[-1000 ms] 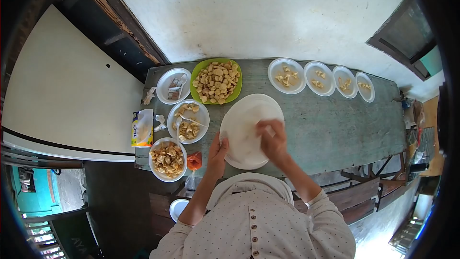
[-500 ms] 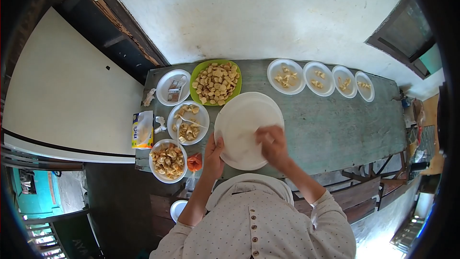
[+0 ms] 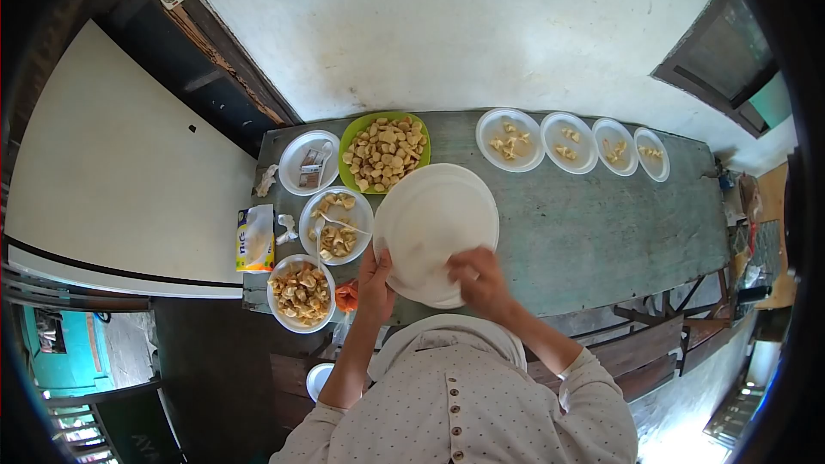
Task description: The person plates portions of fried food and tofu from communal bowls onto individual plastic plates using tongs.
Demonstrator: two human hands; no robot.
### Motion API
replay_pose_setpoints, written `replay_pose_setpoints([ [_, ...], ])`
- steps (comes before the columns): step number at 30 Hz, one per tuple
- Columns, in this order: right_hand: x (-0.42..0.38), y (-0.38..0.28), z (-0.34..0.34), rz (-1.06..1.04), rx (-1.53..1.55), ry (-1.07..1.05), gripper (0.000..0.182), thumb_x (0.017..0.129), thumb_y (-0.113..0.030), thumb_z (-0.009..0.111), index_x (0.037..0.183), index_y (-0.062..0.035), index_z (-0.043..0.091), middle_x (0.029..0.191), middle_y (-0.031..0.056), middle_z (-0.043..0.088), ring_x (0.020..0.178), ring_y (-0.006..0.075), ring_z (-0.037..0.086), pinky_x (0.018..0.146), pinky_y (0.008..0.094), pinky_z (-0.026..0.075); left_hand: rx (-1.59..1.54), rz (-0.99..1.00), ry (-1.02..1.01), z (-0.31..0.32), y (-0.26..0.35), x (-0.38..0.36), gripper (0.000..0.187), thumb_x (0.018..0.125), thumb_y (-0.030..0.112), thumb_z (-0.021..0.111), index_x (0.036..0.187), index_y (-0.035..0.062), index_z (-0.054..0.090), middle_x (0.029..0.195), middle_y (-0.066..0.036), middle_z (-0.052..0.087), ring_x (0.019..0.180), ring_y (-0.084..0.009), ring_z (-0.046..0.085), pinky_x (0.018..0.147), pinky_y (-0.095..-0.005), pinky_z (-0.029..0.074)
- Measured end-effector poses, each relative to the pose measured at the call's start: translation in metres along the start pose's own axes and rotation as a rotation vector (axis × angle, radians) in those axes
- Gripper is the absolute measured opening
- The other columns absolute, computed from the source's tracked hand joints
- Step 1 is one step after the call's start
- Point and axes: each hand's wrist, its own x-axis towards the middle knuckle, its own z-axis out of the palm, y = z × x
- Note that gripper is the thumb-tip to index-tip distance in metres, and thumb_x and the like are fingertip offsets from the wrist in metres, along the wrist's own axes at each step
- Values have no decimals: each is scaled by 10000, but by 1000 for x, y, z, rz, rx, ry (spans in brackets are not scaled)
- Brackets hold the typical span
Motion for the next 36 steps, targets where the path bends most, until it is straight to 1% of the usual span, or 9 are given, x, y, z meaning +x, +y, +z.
replay_pose_setpoints([
  [3, 23, 34, -20, 182, -240, 185, 211, 551, 126, 521, 649, -56, 478, 802, 73, 563, 750, 232, 533, 689, 333, 406, 53, 4, -32, 0, 1, -2, 469, 911, 226, 442, 1311, 46, 277, 1239, -75, 443, 1119, -164, 447, 932, -323, 381],
  [7, 28, 41, -31, 256, -225, 286, 204, 585, 153, 509, 645, -35, 457, 781, 81, 561, 727, 252, 527, 676, 323, 412, 13, -2, -20, -1, 0, -3, 464, 912, 226, 442, 1310, 48, 287, 1225, -67, 456, 1105, -160, 455, 926, -322, 387],
  [9, 21, 33, -29, 243, -238, 265, 199, 590, 149, 507, 638, -35, 449, 780, 82, 560, 722, 252, 526, 675, 323, 412, -18, 9, 3, 1, 0, -3, 455, 912, 226, 442, 1304, 46, 297, 1219, -64, 461, 1101, -157, 457, 923, -322, 389],
  [16, -6, -7, -15, 159, -4, -24, 200, 566, 124, 513, 646, -54, 465, 813, 65, 561, 749, 240, 528, 691, 329, 408, -45, 23, 13, -5, 0, 2, 422, 911, 211, 444, 1280, 43, 327, 1209, -65, 469, 1080, -157, 476, 908, -324, 404],
  [18, -9, -13, -13, 38, 58, -125, 213, 560, 124, 520, 656, -61, 478, 832, 57, 561, 762, 234, 531, 695, 332, 407, -58, 30, -3, -8, -1, 5, 423, 910, 207, 445, 1281, 42, 327, 1207, -66, 471, 1076, -157, 479, 906, -325, 405],
  [24, 13, 38, -35, 162, -178, 103, 222, 552, 104, 538, 683, -64, 475, 820, 68, 555, 752, 250, 528, 685, 356, 401, -12, 14, -3, -10, 1, 4, 416, 910, 209, 443, 1274, 39, 335, 1181, -68, 488, 1067, -162, 486, 904, -323, 407],
  [30, 1, 22, -28, 189, -127, 78, 213, 562, 140, 518, 642, -51, 468, 783, 70, 561, 706, 239, 528, 665, 326, 399, -104, 10, 47, -8, 5, 7, 393, 910, 215, 440, 1257, 54, 349, 1168, -68, 492, 1065, -169, 488, 898, -335, 415],
  [33, -9, 3, -16, 212, -52, 33, 211, 571, 140, 516, 647, -52, 471, 785, 68, 562, 709, 237, 531, 660, 325, 399, -52, 71, 69, -8, 4, 9, 429, 909, 252, 435, 1273, 62, 312, 1177, -78, 470, 1076, -196, 483, 876, -377, 448],
  [36, -9, -11, -4, 234, -17, 49, 213, 571, 126, 542, 664, -56, 485, 794, 65, 565, 719, 233, 536, 666, 326, 401, -88, 61, 97, -4, -4, 9, 439, 908, 268, 436, 1274, 65, 305, 1189, -75, 459, 1091, -197, 470, 873, -380, 450],
])
